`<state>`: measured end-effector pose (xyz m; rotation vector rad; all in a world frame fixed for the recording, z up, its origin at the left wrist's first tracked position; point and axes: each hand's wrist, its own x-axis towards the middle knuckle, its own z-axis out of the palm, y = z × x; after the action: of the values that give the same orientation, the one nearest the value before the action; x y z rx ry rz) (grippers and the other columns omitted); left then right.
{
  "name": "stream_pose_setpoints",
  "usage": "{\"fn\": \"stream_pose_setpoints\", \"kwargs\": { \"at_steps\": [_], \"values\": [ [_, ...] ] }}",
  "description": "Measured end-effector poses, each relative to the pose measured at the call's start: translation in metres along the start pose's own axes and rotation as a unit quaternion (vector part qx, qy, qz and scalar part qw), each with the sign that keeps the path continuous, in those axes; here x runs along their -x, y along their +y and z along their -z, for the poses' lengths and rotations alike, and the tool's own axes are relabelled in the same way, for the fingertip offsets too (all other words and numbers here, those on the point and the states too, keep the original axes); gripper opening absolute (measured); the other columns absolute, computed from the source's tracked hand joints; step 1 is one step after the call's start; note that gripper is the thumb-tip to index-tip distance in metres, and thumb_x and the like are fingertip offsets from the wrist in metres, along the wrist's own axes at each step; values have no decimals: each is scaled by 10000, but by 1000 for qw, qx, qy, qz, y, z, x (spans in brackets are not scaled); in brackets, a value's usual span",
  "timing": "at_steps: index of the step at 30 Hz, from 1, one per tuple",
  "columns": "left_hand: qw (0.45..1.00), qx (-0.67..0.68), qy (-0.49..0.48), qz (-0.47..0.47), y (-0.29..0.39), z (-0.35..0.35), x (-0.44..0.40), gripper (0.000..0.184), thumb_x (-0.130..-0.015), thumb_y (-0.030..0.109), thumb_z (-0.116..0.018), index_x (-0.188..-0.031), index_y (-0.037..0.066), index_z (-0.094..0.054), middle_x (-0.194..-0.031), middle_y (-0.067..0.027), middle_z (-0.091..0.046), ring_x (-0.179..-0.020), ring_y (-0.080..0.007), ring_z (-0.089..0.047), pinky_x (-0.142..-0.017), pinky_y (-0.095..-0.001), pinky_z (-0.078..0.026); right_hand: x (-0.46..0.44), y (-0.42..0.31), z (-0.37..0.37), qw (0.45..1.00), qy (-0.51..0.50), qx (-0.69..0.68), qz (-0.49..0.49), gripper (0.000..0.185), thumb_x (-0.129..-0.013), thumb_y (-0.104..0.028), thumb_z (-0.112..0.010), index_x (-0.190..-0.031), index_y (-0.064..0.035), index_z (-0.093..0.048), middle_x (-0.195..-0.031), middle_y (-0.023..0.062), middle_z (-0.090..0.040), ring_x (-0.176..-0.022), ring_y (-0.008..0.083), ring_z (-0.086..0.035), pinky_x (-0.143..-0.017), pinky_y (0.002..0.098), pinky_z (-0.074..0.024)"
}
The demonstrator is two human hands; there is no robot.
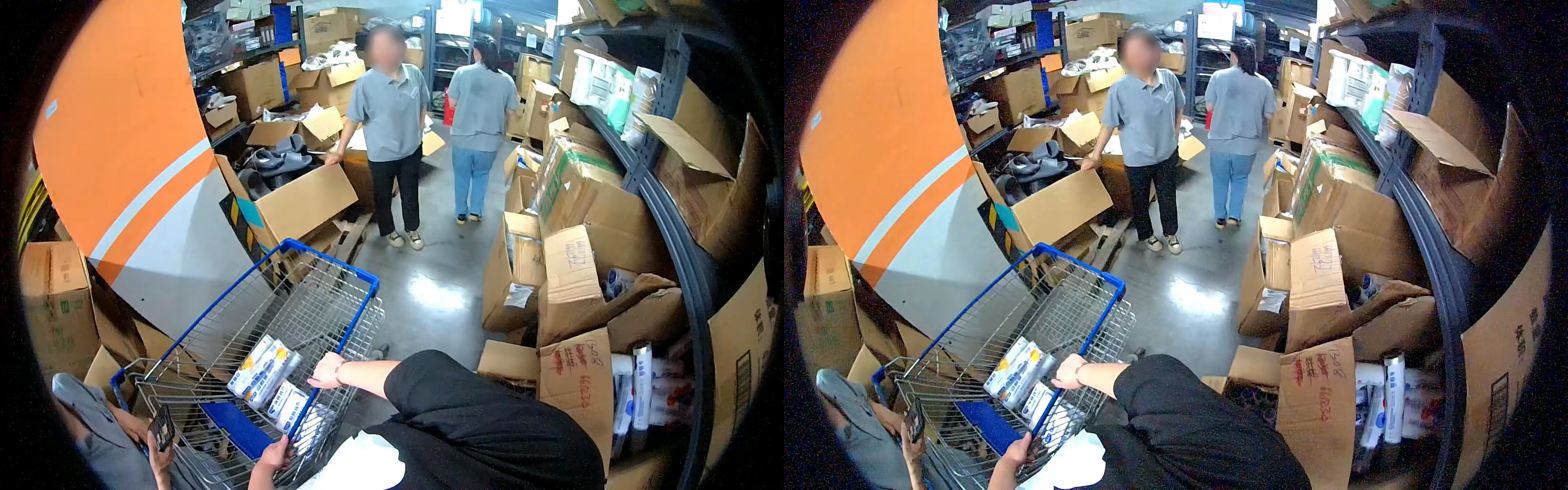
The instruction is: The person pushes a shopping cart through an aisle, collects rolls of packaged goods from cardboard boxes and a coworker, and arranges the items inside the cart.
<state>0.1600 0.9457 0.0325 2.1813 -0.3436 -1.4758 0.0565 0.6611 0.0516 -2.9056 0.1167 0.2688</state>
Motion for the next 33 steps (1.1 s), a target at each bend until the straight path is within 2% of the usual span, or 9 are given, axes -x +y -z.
{"fn": "stream_pose_setpoints", "kwargs": {
  "at_steps": [4, 12, 16, 25, 28, 30, 31, 32, 33],
  "values": [
    [999, -36, 15, -25, -1, -1, -4, 597, -785, 571, -307, -832, 19, -531, -630, -68, -502, -434, -158, -438, -394, -295, -393, 2, -1, 3, 1000, 5, 8, -3, 474, -826, -386, -264, -689, -102, -619, -713, 89, -603, -699, 253, -582, -629, 372, -434],
    [998, -56, 12, -15, 9, 0, 7, 589, -783, 571, -310, -894, 35, -526, -664, -72, -529, -475, -161, -479, -406, -298, -414, 2, -2, 2, 1000, 15, 10, -6, 470, -821, -390, -276, -670, -108, -621, -691, 81, -604, -680, 246, -584, -613, 369, -429],
    [999, -16, 0, -31, -10, 4, -12, 591, -783, 571, -310, -904, 34, -525, -652, -72, -523, -457, -161, -462, -405, -297, -416, 2, -2, 1, 999, 28, 11, -14, 464, -814, -393, -286, -657, -110, -620, -672, 78, -604, -670, 242, -586, -608, 371, -428],
    [1000, -19, -5, -16, 9, -3, 9, 548, -787, 556, -327, -1044, 111, -519, -704, -57, -523, -539, -149, -470, -432, -298, -416, 3, -3, -5, 998, 48, 24, -27, 451, -804, -373, -295, -619, -111, -613, -634, 70, -596, -627, 225, -581, -601, 361, -401],
    [999, -17, 12, -26, 12, -3, 14, 557, -783, 554, -347, -994, 72, -530, -671, -53, -520, -493, -153, -447, -432, -296, -399, 5, -3, -6, 997, 62, 30, -27, 439, -801, -360, -299, -612, -117, -611, -628, 67, -594, -602, 219, -574, -595, 356, -382],
    [1000, -4, 14, -14, 7, -2, 5, 570, -771, 564, -366, -840, 32, -559, -596, -47, -509, -460, -157, -439, -432, -289, -381, 6, -5, -5, 996, 68, 47, -27, 431, -795, -354, -303, -595, -124, -607, -621, 65, -592, -595, 212, -568, -600, 353, -365],
    [998, -38, 31, -47, 6, -2, 5, 564, -768, 566, -372, -661, 38, -538, -526, -44, -488, -439, -159, -443, -424, -287, -360, 7, -5, -5, 997, 55, 43, -33, 438, -791, -356, -297, -580, -120, -600, -621, 66, -592, -615, 211, -569, -610, 359, -361],
    [996, -60, 30, -57, 12, -4, 9, 570, -771, 577, -345, -634, 54, -528, -526, -48, -492, -445, -161, -450, -428, -298, -359, 5, -7, -5, 997, 39, 38, -53, 424, -782, -352, -302, -581, -123, -597, -629, 68, -594, -636, 212, -571, -614, 364, -359],
    [995, -74, 34, -59, 12, -4, 8, 578, -773, 587, -319, -607, 70, -517, -526, -52, -497, -451, -162, -456, -432, -309, -358, 11, -7, 1, 997, 46, 67, -11, 359, -756, -339, -341, -599, -139, -596, -642, 73, -597, -637, 217, -574, -623, 371, -376]
  ]
}}
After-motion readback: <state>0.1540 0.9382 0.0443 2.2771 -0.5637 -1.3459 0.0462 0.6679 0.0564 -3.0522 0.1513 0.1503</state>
